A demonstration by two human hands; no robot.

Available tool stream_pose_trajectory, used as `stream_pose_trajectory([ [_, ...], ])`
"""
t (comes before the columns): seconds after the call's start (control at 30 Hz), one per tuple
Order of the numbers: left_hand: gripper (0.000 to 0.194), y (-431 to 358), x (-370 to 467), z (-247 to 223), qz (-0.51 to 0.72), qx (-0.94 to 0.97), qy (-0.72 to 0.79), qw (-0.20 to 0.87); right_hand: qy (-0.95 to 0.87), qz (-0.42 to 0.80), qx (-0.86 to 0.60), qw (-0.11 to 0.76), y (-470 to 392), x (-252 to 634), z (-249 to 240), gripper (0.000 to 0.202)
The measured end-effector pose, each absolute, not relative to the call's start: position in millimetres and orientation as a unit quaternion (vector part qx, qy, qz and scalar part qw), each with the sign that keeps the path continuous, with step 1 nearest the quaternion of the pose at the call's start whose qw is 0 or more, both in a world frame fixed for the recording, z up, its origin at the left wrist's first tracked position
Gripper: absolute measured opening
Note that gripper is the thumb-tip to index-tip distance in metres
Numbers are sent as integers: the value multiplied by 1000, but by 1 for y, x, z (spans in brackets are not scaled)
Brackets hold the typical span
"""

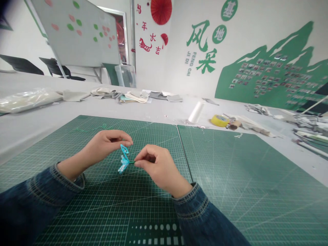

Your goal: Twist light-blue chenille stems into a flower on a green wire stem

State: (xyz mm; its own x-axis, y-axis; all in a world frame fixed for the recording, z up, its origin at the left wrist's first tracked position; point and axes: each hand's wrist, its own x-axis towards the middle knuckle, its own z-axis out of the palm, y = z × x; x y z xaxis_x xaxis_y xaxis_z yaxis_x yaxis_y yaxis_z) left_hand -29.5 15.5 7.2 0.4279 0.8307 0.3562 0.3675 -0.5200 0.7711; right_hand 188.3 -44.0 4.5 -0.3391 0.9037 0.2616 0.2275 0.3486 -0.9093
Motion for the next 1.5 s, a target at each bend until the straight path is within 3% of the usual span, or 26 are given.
stream_pose_trajectory([
  [0.2, 15, 12, -13, -6, 334, 767, 403, 370, -537, 518, -385, 544, -40, 188, 1, 8],
  [0.37, 11, -10, 5, -8, 303, 833, 365, 283, -476, 463, -434, 609, -33, 192, -5, 9],
  [0.63, 20, -28, 5, 0, 326, 912, 246, -34, -581, 277, -574, 506, -32, 191, -12, 10],
  [0.8, 19, -28, 1, 8, 311, 911, 230, -146, -714, 117, -552, 414, -39, 188, -12, 17],
  [0.93, 20, -26, -5, 12, 313, 900, 248, -174, -781, 99, -510, 347, -43, 186, -12, 19],
  [1.07, 21, -16, -13, 13, 322, 894, 297, -91, -800, 158, -461, 349, -42, 186, -11, 19],
  [1.33, 8, 6, -21, 15, 344, 760, 389, 391, -648, 504, -397, 412, -42, 189, 3, 9],
  [1.5, 11, -1, -8, 4, 351, 722, 396, 445, -524, 573, -357, 519, -39, 190, 2, 8],
])
